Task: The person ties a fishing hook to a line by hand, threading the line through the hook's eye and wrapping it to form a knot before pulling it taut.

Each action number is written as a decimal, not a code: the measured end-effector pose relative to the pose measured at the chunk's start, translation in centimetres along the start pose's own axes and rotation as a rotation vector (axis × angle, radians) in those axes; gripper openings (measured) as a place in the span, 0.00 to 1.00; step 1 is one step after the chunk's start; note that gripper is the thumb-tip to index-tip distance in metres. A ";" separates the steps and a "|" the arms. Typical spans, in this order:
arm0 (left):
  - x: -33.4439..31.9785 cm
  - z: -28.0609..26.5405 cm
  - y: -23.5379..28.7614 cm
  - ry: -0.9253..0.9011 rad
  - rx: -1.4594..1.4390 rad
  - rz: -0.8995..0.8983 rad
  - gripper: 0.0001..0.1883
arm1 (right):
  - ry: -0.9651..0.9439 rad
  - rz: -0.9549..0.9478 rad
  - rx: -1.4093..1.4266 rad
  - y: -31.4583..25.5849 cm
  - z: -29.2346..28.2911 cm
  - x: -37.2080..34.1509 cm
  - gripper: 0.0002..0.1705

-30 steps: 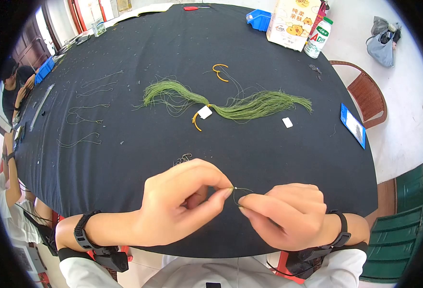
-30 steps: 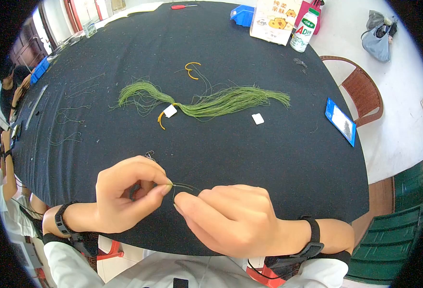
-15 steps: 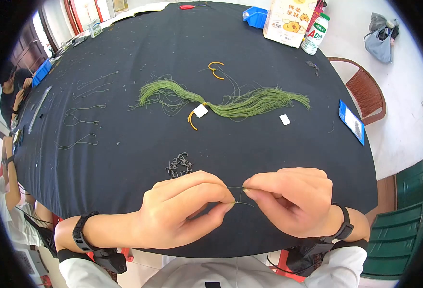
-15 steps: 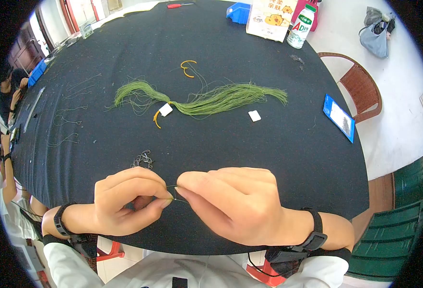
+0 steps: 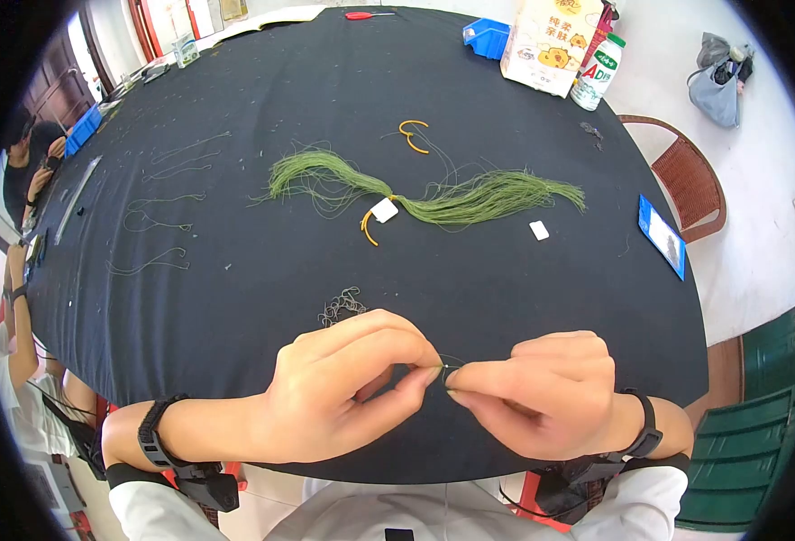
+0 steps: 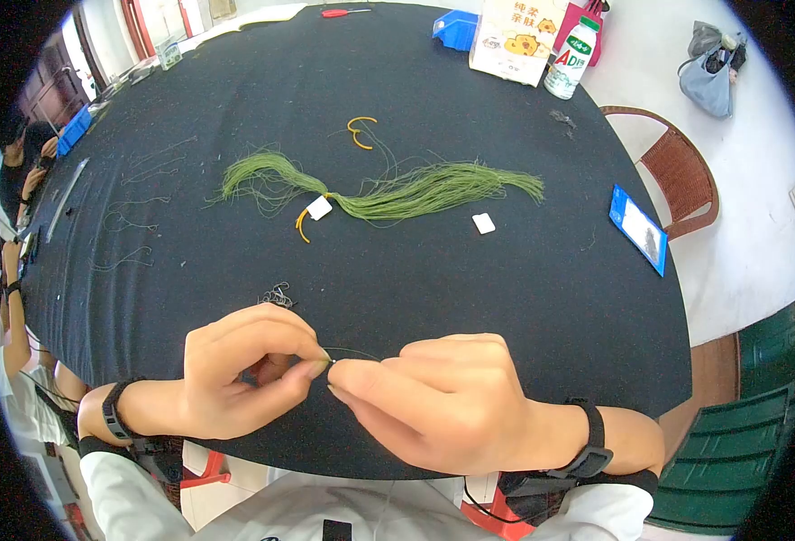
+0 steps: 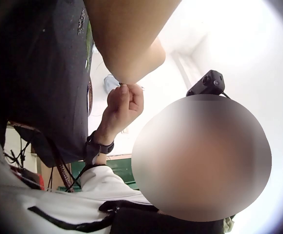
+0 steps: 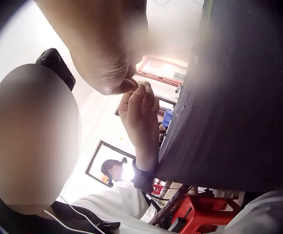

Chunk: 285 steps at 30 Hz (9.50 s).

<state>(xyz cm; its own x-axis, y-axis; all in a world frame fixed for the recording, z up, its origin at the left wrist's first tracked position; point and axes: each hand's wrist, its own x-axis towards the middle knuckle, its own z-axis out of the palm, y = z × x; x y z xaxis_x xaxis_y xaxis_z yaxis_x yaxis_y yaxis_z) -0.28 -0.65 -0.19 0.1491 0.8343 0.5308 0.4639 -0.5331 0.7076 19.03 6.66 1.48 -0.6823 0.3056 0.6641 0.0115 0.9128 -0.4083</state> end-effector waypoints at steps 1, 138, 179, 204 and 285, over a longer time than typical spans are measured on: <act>0.0 -0.1 0.0 -0.019 -0.005 0.006 0.09 | 0.025 0.021 0.012 0.1 0.2 -0.1 0.12; 2.8 -0.2 0.8 0.049 0.150 0.336 0.11 | -0.089 0.616 0.669 2.0 -1.1 -0.1 0.06; 2.2 -0.4 0.4 -0.041 -0.109 -0.074 0.06 | -0.100 0.395 0.145 0.6 -2.2 0.4 0.03; 1.8 0.1 0.3 0.005 -0.047 0.008 0.09 | -0.176 0.625 0.549 1.5 -2.7 0.3 0.06; 1.8 0.4 0.1 -0.046 0.126 0.091 0.10 | -0.001 0.171 0.052 1.4 -0.2 -0.4 0.08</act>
<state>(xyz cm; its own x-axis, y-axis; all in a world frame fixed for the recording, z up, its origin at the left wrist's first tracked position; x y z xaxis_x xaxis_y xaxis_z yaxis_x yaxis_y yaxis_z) 0.39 0.89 0.64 0.2338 0.7905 0.5661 0.5519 -0.5872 0.5921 19.44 7.87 0.79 -0.6742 0.4552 0.5815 0.0902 0.8323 -0.5470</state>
